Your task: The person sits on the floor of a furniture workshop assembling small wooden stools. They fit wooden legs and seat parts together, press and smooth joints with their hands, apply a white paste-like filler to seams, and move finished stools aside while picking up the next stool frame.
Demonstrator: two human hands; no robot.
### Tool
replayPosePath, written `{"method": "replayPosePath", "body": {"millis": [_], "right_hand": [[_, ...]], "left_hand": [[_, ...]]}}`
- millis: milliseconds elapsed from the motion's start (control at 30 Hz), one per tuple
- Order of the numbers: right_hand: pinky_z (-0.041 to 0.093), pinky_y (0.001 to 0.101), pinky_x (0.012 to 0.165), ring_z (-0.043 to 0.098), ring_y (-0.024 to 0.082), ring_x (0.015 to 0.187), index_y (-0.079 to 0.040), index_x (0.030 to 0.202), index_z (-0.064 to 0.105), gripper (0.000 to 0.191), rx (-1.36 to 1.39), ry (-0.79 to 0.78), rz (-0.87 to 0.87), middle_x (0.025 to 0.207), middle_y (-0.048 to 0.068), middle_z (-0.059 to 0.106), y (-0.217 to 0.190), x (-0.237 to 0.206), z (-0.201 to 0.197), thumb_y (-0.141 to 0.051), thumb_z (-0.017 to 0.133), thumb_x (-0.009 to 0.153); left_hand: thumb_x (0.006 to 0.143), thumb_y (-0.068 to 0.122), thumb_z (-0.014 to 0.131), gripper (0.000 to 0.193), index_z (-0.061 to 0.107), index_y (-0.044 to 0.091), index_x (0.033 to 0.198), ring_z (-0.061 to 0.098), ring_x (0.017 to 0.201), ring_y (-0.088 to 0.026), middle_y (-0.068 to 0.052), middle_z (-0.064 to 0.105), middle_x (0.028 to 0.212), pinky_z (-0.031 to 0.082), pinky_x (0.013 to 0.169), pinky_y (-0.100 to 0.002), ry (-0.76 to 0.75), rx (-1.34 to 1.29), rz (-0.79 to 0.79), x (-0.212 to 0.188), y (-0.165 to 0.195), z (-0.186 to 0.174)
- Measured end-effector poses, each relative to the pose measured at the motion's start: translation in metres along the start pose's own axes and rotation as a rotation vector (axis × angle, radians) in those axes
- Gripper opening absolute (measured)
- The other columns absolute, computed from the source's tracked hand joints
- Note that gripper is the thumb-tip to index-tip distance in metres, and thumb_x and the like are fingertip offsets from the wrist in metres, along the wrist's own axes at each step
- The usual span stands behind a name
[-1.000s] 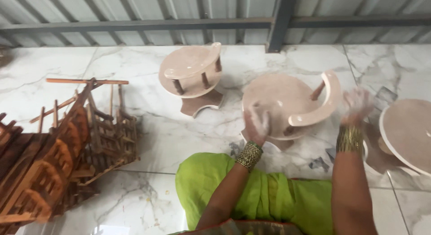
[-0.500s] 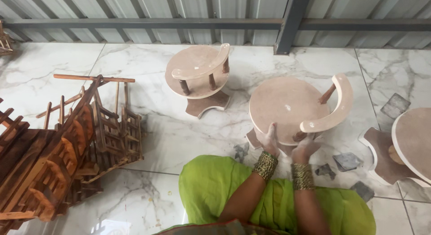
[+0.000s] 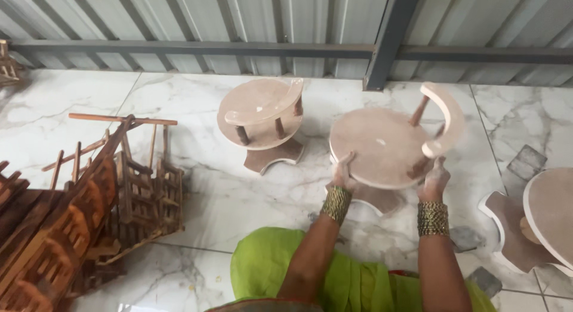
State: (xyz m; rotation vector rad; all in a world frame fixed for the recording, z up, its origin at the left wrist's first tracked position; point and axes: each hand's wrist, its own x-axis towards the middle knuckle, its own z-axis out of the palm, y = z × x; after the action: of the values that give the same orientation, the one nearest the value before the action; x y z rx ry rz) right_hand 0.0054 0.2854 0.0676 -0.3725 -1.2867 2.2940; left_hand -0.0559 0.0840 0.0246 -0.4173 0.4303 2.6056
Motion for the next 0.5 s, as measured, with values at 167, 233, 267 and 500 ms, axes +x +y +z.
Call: {"method": "replayPosePath", "body": {"millis": [167, 233, 267, 500], "right_hand": [[0.064, 0.0478, 0.079, 0.074, 0.036, 0.092, 0.002, 0.126, 0.053, 0.037, -0.132, 0.064, -0.053, 0.111, 0.023, 0.069, -0.018, 0.028, -0.041, -0.032, 0.05, 0.111], [0.063, 0.046, 0.076, 0.074, 0.035, 0.092, -0.004, 0.125, 0.051, 0.038, -0.169, 0.099, -0.026, 0.111, 0.024, 0.07, -0.025, 0.024, -0.078, -0.038, 0.047, 0.109], [0.063, 0.0462, 0.075, 0.074, 0.035, 0.089, -0.002, 0.124, 0.053, 0.04, -0.224, 0.157, -0.012, 0.109, 0.025, 0.07, -0.028, 0.021, -0.099, -0.039, 0.047, 0.11], [0.06, 0.0452, 0.073, 0.071, 0.033, 0.085, -0.004, 0.116, 0.057, 0.038, -0.781, 0.604, -0.412, 0.101, 0.02, 0.069, -0.124, 0.03, -0.253, -0.041, 0.049, 0.11]], "left_hand": [[0.091, 0.017, 0.073, 0.041, 0.064, 0.003, 0.128, 0.064, 0.118, -0.032, -0.013, 0.07, 0.123, 0.053, 0.104, -0.048, 0.021, 0.046, 0.225, 0.059, 0.035, 0.028], [0.091, 0.018, 0.072, 0.043, 0.062, 0.002, 0.13, 0.064, 0.118, -0.031, -0.014, 0.069, 0.124, 0.054, 0.103, -0.046, 0.012, 0.06, 0.324, 0.082, 0.052, 0.035], [0.09, 0.018, 0.072, 0.045, 0.061, 0.002, 0.13, 0.064, 0.117, -0.031, -0.014, 0.068, 0.125, 0.054, 0.102, -0.046, 0.004, 0.076, 0.361, 0.092, 0.06, 0.038], [0.089, 0.019, 0.07, 0.054, 0.055, -0.002, 0.137, 0.066, 0.115, -0.028, -0.017, 0.065, 0.131, 0.057, 0.099, -0.04, -0.06, 0.452, 0.644, 0.13, 0.103, 0.054]]}}
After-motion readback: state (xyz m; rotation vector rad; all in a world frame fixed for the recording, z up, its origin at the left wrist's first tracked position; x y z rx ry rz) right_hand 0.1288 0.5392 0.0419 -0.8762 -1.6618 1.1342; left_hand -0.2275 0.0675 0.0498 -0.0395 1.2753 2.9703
